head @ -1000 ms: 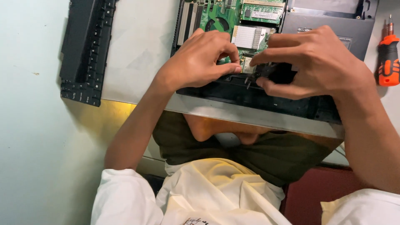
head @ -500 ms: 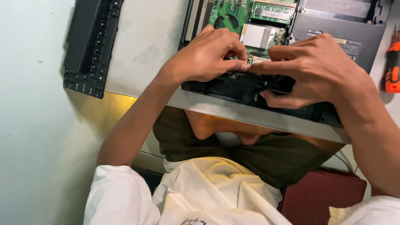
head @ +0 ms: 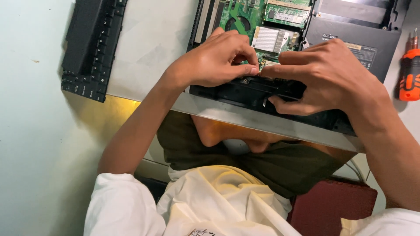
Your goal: The person cleans a laptop heatsink with a brush, installs it onto the motherboard using a screwdriver, and connects small internal ribbon cables before closing the laptop case.
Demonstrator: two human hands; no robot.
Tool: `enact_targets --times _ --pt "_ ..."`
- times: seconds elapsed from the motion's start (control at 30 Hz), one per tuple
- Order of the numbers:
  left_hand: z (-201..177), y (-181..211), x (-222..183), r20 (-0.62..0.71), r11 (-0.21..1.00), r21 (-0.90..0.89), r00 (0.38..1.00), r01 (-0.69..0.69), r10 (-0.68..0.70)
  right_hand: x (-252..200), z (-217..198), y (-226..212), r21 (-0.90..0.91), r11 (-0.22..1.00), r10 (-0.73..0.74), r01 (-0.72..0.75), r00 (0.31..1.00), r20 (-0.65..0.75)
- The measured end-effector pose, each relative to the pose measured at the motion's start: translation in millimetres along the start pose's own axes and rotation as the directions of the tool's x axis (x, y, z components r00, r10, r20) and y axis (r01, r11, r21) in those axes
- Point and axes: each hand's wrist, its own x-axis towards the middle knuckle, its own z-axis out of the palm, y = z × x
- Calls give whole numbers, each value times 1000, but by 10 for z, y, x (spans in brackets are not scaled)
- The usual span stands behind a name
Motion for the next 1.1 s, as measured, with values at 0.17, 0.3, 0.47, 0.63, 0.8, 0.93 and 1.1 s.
enact_targets --times 0.17,0.3,0.47,0.63,0.8,0.93,1.1 --pt "103 49 10 -45 997 71 998 38 -35 -38 43 23 -15 1000 -7 7 1000 -5" --pt "159 27 14 -61 992 126 998 4 3 -35 42 21 -34 999 -15 15 1000 3" --pt "201 20 -4 -109 993 120 994 -13 26 -11 42 -18 -45 999 -21 20 999 -44" --pt "246 6 2 -152 993 120 987 -25 43 -1 51 -11 -52 998 -37 34 998 -54" --pt "204 72 14 -125 994 75 990 81 -71 -34 47 36 27 1000 9 -10 1000 29" --pt "244 91 5 -203 994 92 978 61 -41 -307 -68 277 406 910 126 -80 988 -86" --pt "173 234 -115 -416 982 123 891 -142 181 -672 -36 561 228 939 304 -256 929 -210"
